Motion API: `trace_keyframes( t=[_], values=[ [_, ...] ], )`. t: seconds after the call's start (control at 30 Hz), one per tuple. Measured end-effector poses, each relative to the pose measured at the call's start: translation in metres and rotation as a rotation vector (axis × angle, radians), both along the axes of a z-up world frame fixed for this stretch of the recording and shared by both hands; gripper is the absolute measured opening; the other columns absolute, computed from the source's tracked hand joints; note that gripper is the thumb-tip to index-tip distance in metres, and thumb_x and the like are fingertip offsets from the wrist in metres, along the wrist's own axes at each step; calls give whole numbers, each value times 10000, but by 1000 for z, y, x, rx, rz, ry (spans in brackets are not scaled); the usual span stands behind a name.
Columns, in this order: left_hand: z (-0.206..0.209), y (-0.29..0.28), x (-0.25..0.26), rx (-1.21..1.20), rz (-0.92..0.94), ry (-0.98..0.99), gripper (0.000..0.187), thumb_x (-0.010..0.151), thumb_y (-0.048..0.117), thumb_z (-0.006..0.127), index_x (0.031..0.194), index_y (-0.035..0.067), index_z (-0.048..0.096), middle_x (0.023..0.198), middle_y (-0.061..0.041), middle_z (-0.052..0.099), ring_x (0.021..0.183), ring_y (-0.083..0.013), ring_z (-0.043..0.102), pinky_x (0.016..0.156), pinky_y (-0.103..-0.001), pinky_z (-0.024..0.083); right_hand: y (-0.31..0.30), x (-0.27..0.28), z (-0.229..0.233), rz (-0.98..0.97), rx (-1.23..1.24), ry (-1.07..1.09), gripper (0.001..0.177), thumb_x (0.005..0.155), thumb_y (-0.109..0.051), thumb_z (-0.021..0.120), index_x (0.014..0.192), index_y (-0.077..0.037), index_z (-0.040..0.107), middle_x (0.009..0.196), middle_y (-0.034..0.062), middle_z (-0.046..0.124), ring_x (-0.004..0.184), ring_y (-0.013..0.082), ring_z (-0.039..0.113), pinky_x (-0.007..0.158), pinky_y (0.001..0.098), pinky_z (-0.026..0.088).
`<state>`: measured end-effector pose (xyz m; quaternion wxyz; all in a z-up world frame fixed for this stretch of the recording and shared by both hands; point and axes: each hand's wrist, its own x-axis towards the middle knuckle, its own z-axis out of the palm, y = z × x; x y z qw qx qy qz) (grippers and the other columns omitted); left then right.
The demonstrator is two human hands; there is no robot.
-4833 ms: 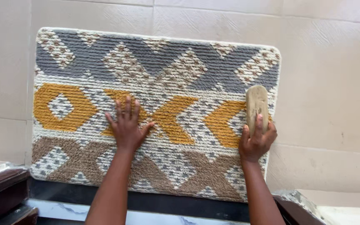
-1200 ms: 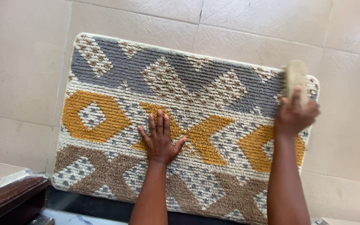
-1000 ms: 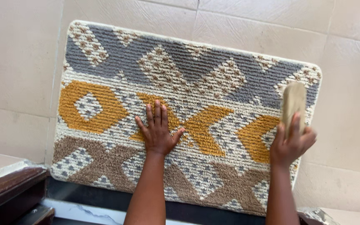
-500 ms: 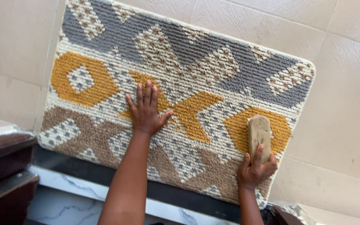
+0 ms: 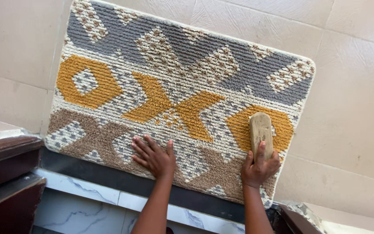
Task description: The person scrubs a patterned rug using a brush, moving it back and forth across the surface while holding the rug steady with their other hand.
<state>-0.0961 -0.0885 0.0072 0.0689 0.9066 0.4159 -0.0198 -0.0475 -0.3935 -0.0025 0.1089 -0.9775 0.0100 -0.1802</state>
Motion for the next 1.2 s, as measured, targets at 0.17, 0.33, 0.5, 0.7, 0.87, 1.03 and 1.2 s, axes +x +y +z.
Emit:
trace_keyframes(
  t=[0.17,0.33,0.5,0.7,0.87,1.03,1.2],
  values=[
    [3,-1,2,14,-5,62,949,950,713,319,1603,41,166,1679,-249,1,1554,-404,-33,1196,-639,-1,1,1,-1,-5,-3,5,525,1080,-418,569,1578,-269,499,1370,247,466,1206,400,479,1030,546,383],
    [3,-2,4,16,-9,73,943,950,700,310,1604,38,152,1674,-249,-14,1553,-409,-36,1193,-640,0,3,-3,5,2,-2,20,514,1090,-403,556,1578,-250,502,1404,250,467,1237,409,471,1057,553,372],
    [-2,-1,3,9,0,79,929,958,689,271,1607,51,87,1666,-249,-54,1539,-424,-61,1192,-646,-12,4,-2,7,-29,-2,52,513,1091,-418,549,1564,-224,507,1402,254,465,1256,412,460,1066,559,357],
    [-5,1,4,30,-5,126,933,946,692,265,1591,43,84,1652,-256,-58,1522,-426,-62,1174,-650,-18,10,4,11,-152,-125,117,488,957,-313,660,1416,-200,541,1402,189,497,1338,376,450,1098,564,332],
    [-1,-2,2,24,8,124,922,948,694,261,1590,52,102,1661,-240,-59,1534,-415,-59,1181,-646,-1,28,25,38,-250,122,171,512,754,-128,699,1210,-151,465,1230,185,463,1221,367,479,1038,549,400],
    [6,-3,2,15,-3,118,907,958,676,263,1595,48,117,1664,-248,-51,1536,-428,-57,1178,-653,16,103,17,73,-89,375,271,754,698,-134,749,1387,-203,447,1171,173,440,1027,330,527,774,491,503],
    [5,-3,7,-21,20,149,907,958,668,293,1595,41,136,1665,-252,-45,1535,-430,-68,1180,-655,10,179,-10,74,162,386,423,771,691,-211,830,1372,-200,469,1092,169,459,974,334,504,762,474,449]
  ],
)
